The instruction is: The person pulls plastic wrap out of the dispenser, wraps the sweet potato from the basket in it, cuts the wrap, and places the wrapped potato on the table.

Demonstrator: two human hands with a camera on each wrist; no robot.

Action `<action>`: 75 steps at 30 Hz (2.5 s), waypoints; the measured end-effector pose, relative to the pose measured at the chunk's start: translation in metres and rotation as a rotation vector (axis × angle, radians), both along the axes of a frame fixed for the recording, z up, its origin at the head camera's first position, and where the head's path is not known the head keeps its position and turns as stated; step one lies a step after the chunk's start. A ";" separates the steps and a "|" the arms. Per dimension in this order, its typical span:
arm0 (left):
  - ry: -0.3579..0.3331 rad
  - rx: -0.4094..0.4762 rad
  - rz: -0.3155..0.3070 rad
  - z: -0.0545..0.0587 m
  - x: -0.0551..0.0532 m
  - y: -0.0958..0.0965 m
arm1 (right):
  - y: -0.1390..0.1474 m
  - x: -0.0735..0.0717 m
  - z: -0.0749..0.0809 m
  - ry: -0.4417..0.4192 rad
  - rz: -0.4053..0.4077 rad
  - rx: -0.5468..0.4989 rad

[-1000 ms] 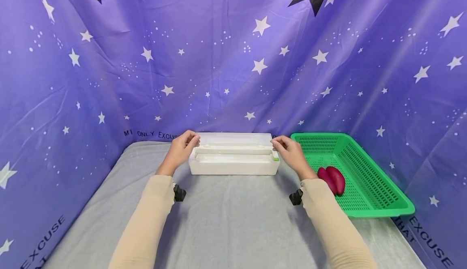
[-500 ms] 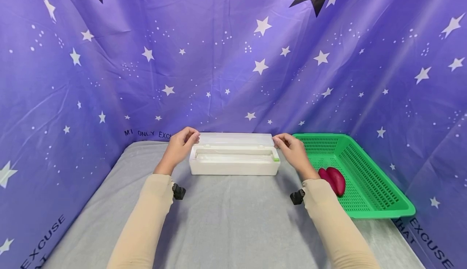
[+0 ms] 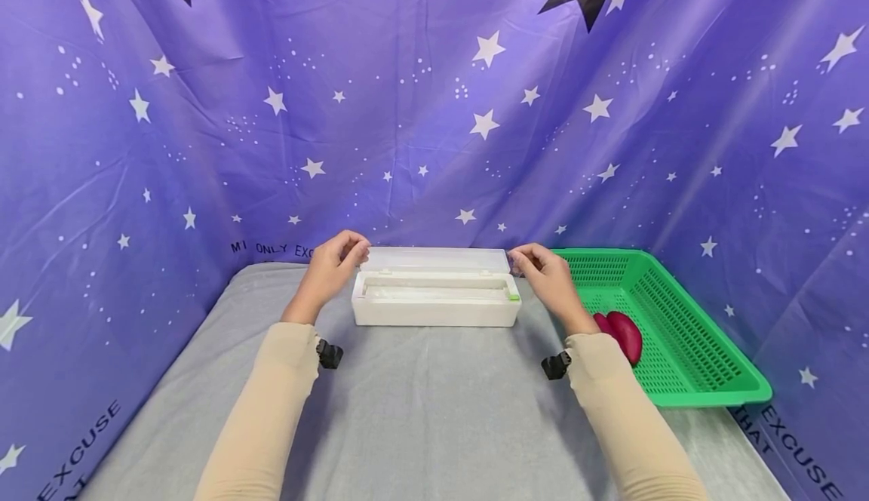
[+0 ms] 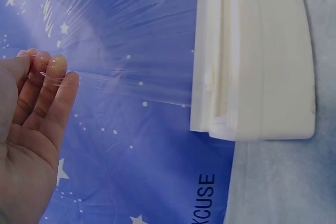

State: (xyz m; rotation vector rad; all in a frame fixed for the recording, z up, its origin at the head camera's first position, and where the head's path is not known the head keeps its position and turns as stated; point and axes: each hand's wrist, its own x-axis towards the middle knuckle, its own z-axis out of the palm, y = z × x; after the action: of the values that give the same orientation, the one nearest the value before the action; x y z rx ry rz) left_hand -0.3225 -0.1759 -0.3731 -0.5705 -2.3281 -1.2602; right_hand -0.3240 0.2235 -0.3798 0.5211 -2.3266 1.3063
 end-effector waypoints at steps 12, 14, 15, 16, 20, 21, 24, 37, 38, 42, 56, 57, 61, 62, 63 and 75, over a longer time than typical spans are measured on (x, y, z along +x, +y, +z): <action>0.080 -0.004 0.007 0.014 0.004 0.000 | -0.001 0.005 0.013 0.076 -0.012 -0.013; 0.091 0.001 0.010 0.017 0.006 0.000 | -0.002 0.008 0.016 0.083 -0.013 -0.022; 0.098 0.004 0.011 0.019 0.007 0.001 | -0.003 0.009 0.018 0.092 -0.019 -0.020; 0.107 0.006 0.012 0.021 0.008 0.001 | -0.005 0.014 0.022 0.102 -0.020 -0.020; 0.147 0.014 0.008 0.028 0.010 0.003 | -0.013 0.031 0.040 0.133 -0.020 -0.039; 0.156 0.017 0.007 0.029 0.010 0.003 | -0.014 0.036 0.044 0.143 -0.019 -0.044; 0.186 0.029 0.006 0.034 0.012 0.003 | -0.017 0.043 0.052 0.169 -0.011 -0.057; 0.225 0.051 0.013 0.047 0.019 0.002 | -0.020 0.048 0.067 0.255 -0.016 -0.041; 0.227 0.052 0.009 0.048 0.019 0.002 | -0.020 0.048 0.068 0.258 -0.016 -0.042; 0.238 0.059 -0.006 0.051 0.019 0.002 | -0.019 0.050 0.071 0.276 -0.017 -0.056; 0.290 0.102 -0.013 0.067 0.025 0.003 | -0.022 0.056 0.088 0.286 -0.042 -0.072; 0.293 0.101 -0.011 0.067 0.026 0.003 | -0.022 0.057 0.088 0.284 -0.042 -0.072; 0.308 0.098 -0.012 0.069 0.027 0.003 | -0.022 0.059 0.091 0.277 -0.031 -0.075; 0.312 0.097 -0.015 0.069 0.028 0.003 | -0.022 0.059 0.091 0.277 -0.027 -0.075; 0.313 0.097 -0.019 0.070 0.028 0.003 | -0.021 0.060 0.092 0.276 -0.026 -0.075; 0.319 0.059 -0.020 0.070 0.042 0.000 | -0.015 0.068 0.091 0.224 0.035 -0.073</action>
State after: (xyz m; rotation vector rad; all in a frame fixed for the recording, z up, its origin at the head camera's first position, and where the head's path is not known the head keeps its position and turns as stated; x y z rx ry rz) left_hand -0.2801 -0.1755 -0.3026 -0.7190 -2.0211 -1.1482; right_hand -0.2563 0.2080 -0.2885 0.6517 -2.0883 1.2725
